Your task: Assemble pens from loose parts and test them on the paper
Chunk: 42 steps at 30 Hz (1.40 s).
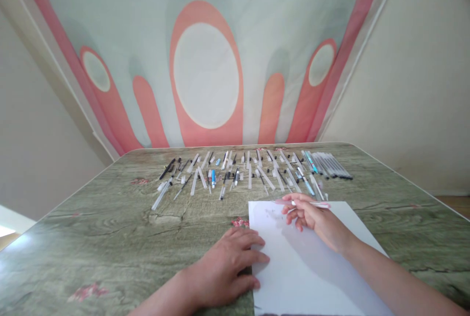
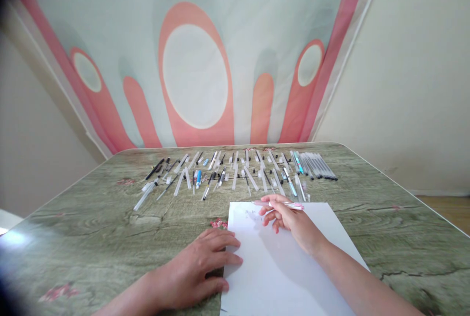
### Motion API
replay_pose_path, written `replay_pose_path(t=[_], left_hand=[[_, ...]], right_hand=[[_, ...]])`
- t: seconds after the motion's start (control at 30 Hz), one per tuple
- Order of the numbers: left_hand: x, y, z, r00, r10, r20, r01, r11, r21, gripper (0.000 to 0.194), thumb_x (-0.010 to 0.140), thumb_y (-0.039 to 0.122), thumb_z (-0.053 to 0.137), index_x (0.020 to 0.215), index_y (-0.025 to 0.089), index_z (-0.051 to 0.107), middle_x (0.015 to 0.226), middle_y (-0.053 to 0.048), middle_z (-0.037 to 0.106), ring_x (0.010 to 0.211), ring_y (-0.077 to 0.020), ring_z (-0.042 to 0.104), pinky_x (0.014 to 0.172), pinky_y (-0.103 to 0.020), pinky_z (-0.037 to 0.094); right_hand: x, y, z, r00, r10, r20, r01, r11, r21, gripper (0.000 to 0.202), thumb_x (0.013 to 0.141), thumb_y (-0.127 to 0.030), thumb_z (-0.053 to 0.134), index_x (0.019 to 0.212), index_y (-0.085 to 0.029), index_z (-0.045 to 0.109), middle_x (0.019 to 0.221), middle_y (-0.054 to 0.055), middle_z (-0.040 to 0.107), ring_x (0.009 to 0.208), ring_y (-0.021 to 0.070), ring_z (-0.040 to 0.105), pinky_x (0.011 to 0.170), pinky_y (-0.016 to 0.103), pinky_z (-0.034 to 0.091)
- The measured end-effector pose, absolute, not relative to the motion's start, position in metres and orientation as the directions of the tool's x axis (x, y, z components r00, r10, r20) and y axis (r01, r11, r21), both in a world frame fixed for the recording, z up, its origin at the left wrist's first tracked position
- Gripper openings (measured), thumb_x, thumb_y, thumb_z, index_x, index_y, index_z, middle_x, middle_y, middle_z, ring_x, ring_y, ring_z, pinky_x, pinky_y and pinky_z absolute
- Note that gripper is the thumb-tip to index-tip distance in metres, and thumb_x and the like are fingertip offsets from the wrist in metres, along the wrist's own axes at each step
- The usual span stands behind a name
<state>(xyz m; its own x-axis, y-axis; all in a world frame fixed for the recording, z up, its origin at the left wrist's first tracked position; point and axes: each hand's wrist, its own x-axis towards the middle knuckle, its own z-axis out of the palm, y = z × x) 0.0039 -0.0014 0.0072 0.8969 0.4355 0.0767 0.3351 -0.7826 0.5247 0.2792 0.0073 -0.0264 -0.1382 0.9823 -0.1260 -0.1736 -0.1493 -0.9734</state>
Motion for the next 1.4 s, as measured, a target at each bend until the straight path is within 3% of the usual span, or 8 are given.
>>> replay_pose_path(t=[0.1, 0.27, 0.5, 0.67, 0.9, 1.4], left_hand=[[0.004, -0.001, 0.007, 0.897, 0.435, 0.072, 0.337, -0.782, 0.524, 0.040, 0.083, 0.037, 0.059, 0.121, 0.027, 0.055, 0.129, -0.005, 0.051, 0.123, -0.0219, 0.042, 0.107, -0.037, 0.025], [0.004, -0.001, 0.006, 0.894, 0.440, 0.083, 0.336, -0.781, 0.526, 0.038, 0.083, 0.037, 0.058, 0.120, 0.028, 0.056, 0.129, -0.004, 0.051, 0.123, -0.0210, 0.042, 0.107, -0.037, 0.025], [0.005, 0.000, 0.005, 0.891, 0.447, 0.086, 0.337, -0.775, 0.535, 0.040, 0.082, 0.037, 0.061, 0.120, 0.028, 0.056, 0.128, -0.004, 0.052, 0.122, -0.0209, 0.042, 0.106, -0.037, 0.026], [0.005, 0.001, 0.004, 0.892, 0.446, 0.079, 0.338, -0.771, 0.540, 0.040, 0.082, 0.038, 0.060, 0.121, 0.028, 0.056, 0.129, -0.005, 0.052, 0.123, -0.0217, 0.042, 0.106, -0.038, 0.026], [0.004, 0.000, 0.004, 0.889, 0.451, 0.081, 0.339, -0.766, 0.546, 0.040, 0.082, 0.037, 0.061, 0.120, 0.028, 0.056, 0.128, -0.005, 0.053, 0.122, -0.0226, 0.043, 0.106, -0.039, 0.027], [0.004, 0.001, 0.004, 0.891, 0.443, 0.101, 0.321, -0.771, 0.550, 0.040, 0.083, 0.039, 0.059, 0.121, 0.027, 0.056, 0.128, -0.007, 0.053, 0.122, -0.0232, 0.043, 0.106, -0.040, 0.027]], right_hand=[[0.284, 0.007, -0.022, -0.083, 0.994, -0.064, -0.039, -0.068, -0.997, 0.030, 0.087, -0.044, 0.049, 0.106, -0.022, 0.053, 0.093, 0.006, 0.062, 0.075, 0.0184, 0.060, 0.058, 0.029, 0.042], [0.295, 0.007, -0.017, 0.075, 0.994, 0.081, 0.253, 0.059, -0.966, 0.022, 0.083, -0.044, 0.057, 0.084, -0.022, 0.052, 0.060, -0.006, 0.048, 0.053, 0.0101, 0.043, 0.053, 0.024, 0.035], [0.285, 0.004, -0.024, -0.103, 0.993, -0.052, 0.283, -0.021, -0.959, 0.026, 0.088, -0.046, 0.047, 0.093, -0.021, 0.054, 0.072, -0.001, 0.059, 0.056, 0.0124, 0.053, 0.048, 0.024, 0.034], [0.284, 0.000, -0.026, 0.001, 1.000, -0.008, 0.440, -0.007, -0.898, 0.017, 0.084, -0.038, 0.053, 0.085, -0.021, 0.056, 0.063, -0.005, 0.051, 0.054, 0.0109, 0.044, 0.050, 0.024, 0.032], [0.276, -0.001, -0.028, 0.057, 0.997, 0.052, 0.518, 0.015, -0.855, 0.012, 0.079, -0.028, 0.053, 0.070, -0.021, 0.053, 0.058, -0.005, 0.048, 0.056, 0.0125, 0.042, 0.051, 0.024, 0.031], [0.273, 0.000, -0.032, 0.097, 0.992, 0.085, 0.530, 0.020, -0.848, 0.011, 0.077, -0.029, 0.053, 0.069, -0.022, 0.052, 0.057, -0.004, 0.049, 0.054, 0.0137, 0.045, 0.051, 0.025, 0.032]])
